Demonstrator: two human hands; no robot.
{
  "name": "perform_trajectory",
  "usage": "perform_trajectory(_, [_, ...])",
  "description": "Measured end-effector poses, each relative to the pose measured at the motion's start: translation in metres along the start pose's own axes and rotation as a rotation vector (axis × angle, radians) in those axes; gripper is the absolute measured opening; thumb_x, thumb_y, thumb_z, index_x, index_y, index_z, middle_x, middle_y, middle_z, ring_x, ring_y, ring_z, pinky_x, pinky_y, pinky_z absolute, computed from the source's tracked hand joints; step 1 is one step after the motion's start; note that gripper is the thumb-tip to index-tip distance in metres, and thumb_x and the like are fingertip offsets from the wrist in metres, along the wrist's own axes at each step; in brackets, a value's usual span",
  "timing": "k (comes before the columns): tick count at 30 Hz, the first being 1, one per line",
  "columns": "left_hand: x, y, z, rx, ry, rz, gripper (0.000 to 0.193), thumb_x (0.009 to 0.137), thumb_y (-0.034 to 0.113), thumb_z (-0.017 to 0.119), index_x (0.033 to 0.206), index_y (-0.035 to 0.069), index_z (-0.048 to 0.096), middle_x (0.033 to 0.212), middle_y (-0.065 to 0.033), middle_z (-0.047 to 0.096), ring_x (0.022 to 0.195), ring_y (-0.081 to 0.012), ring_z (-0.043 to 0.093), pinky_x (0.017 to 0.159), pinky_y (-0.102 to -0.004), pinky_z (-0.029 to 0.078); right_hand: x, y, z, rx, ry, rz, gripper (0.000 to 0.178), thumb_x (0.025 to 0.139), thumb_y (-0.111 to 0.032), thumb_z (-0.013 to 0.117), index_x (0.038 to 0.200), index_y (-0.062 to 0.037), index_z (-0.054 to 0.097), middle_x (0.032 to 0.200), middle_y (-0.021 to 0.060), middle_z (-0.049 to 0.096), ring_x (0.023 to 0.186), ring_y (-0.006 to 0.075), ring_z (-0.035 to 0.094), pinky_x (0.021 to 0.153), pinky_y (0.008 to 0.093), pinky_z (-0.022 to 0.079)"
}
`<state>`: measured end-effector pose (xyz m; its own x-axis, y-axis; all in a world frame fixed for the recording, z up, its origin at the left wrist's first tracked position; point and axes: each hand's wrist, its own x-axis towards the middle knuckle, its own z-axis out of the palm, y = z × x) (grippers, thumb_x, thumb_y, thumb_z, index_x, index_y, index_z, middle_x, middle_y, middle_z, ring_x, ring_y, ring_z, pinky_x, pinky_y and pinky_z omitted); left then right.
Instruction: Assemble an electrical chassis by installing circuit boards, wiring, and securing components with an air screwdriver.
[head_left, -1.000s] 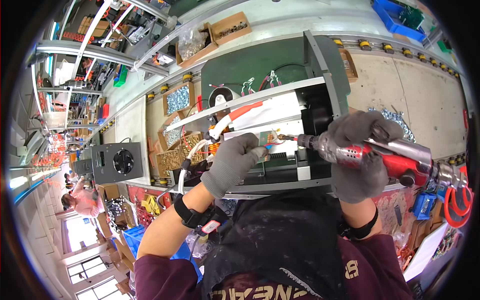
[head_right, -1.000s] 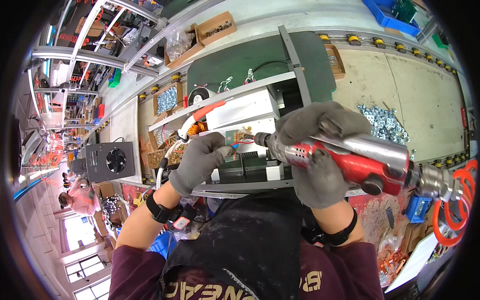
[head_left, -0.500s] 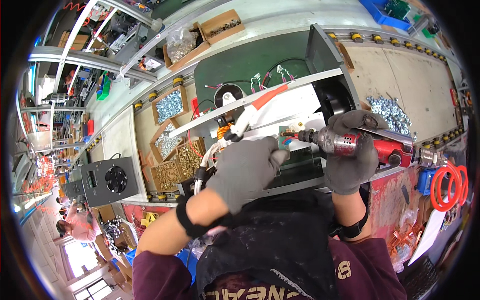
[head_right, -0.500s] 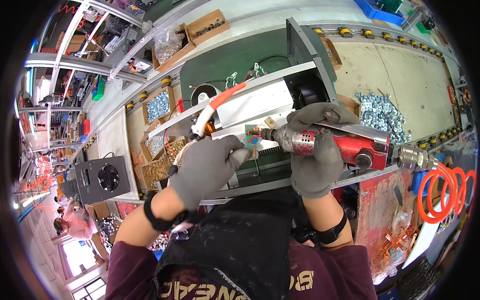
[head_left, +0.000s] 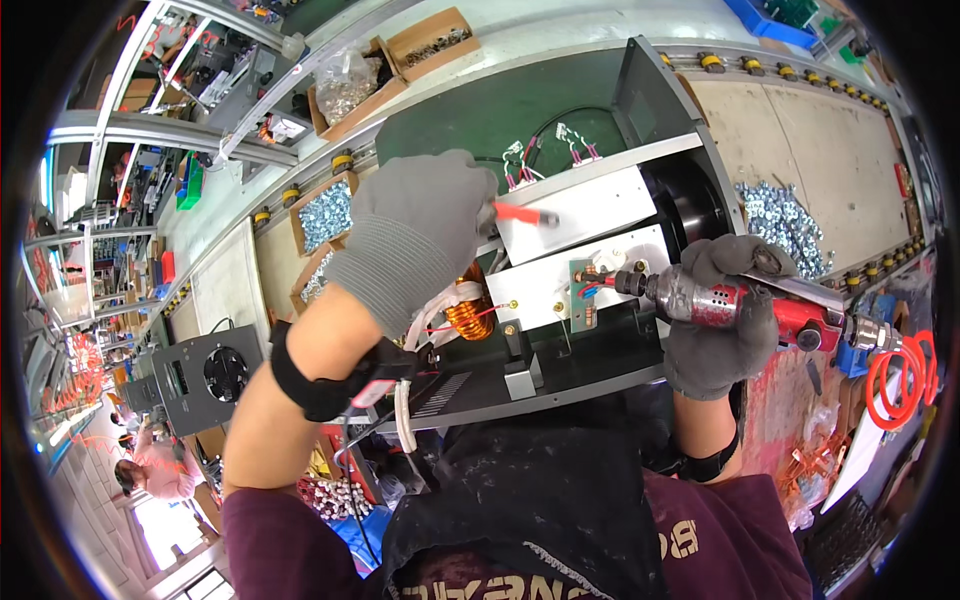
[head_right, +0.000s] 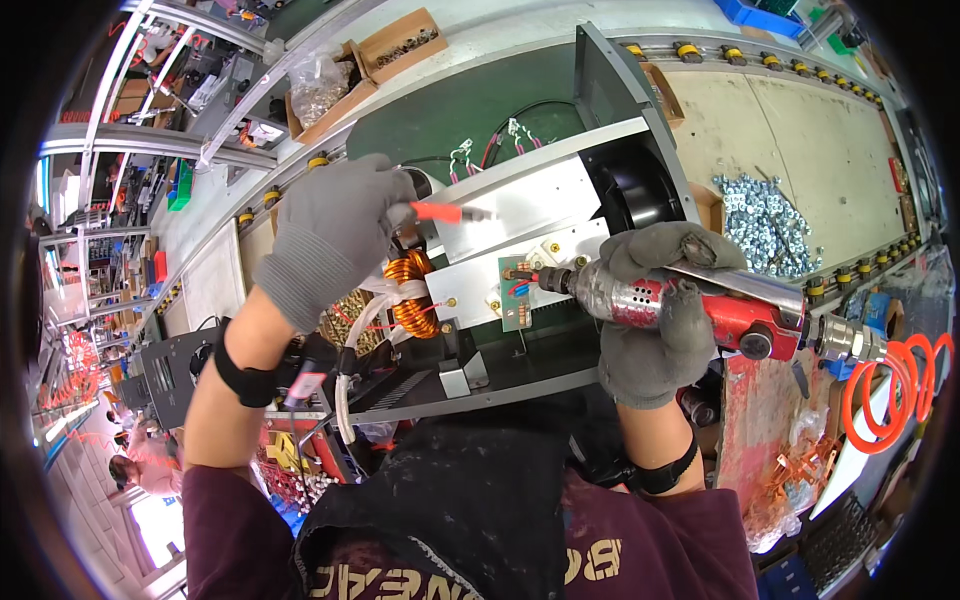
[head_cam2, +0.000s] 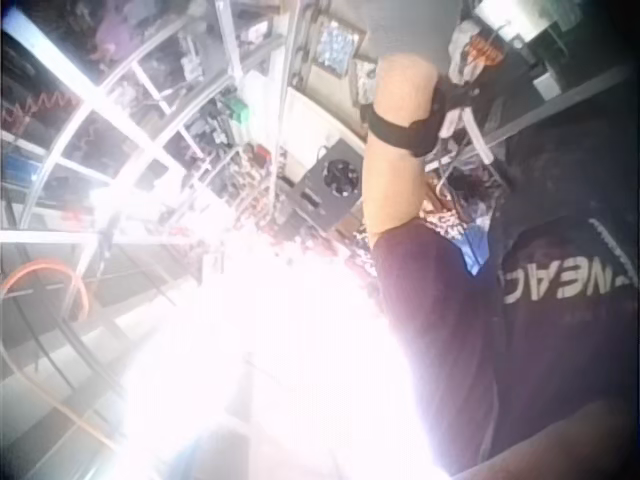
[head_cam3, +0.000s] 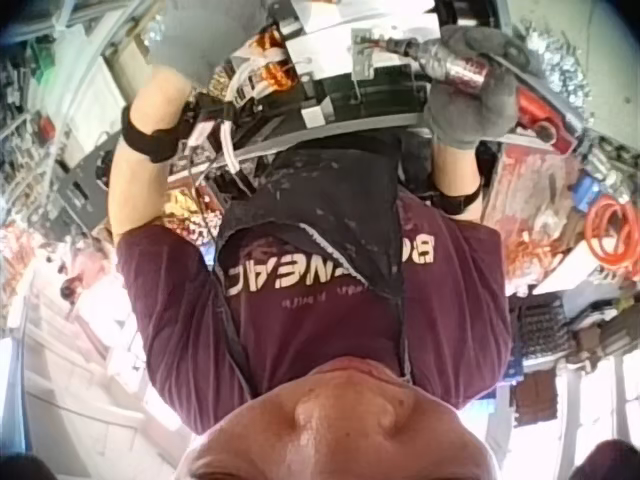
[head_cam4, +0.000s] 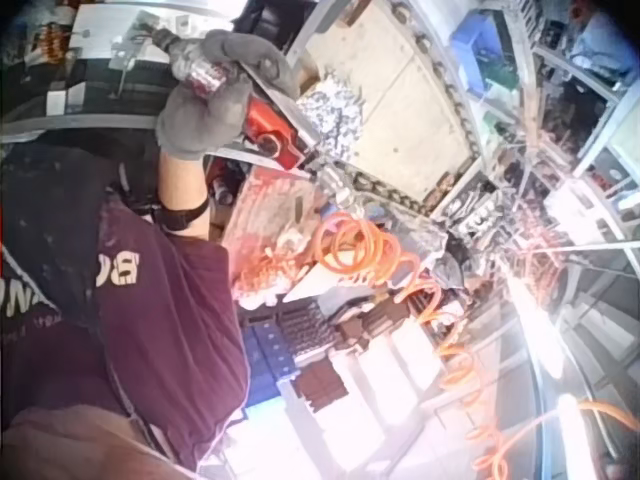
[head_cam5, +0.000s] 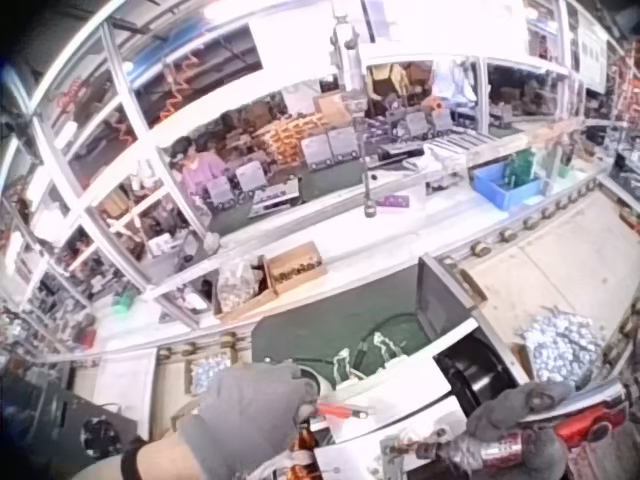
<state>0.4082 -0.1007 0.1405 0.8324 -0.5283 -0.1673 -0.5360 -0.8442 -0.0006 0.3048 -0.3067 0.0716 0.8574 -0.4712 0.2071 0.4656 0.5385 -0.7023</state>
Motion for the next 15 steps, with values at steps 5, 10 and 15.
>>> perform_trajectory(5, [0.014,0.006,0.012,0.145,-0.208,0.225,0.008,0.074,0.013,0.063,0.077,0.006,0.066,0.078,-0.0090,0.062,0.072,-0.0260,0.063,0.060,-0.0348,0.049,0.003,0.001,-0.003,0.046,-0.030,-0.008,0.034,0.077,-0.027,0.068,0.091,-0.0071,0.045,0.071,0.0029,0.041,0.060,0.0142,0.040,0.054,0.0300,0.036])
perform_trajectory(10, [0.024,0.016,0.018,0.229,-0.248,0.358,0.005,0.068,0.006,0.066,0.072,0.004,0.068,0.070,-0.0130,0.063,0.066,-0.0252,0.065,0.053,-0.0326,0.049,0.004,0.004,0.000,0.026,-0.077,-0.027,0.031,0.078,-0.027,0.068,0.090,-0.0098,0.045,0.069,0.0007,0.038,0.058,0.0134,0.037,0.052,0.0293,0.035])
perform_trajectory(15, [0.023,0.011,0.012,0.096,-0.225,0.328,0.007,0.069,0.007,0.063,0.073,0.003,0.067,0.067,-0.0151,0.063,0.064,-0.0269,0.065,0.052,-0.0348,0.050,0.000,0.003,0.009,-0.055,-0.092,-0.083,0.029,0.079,-0.028,0.067,0.092,-0.0113,0.046,0.067,0.0018,0.037,0.059,0.0148,0.040,0.052,0.0303,0.037])
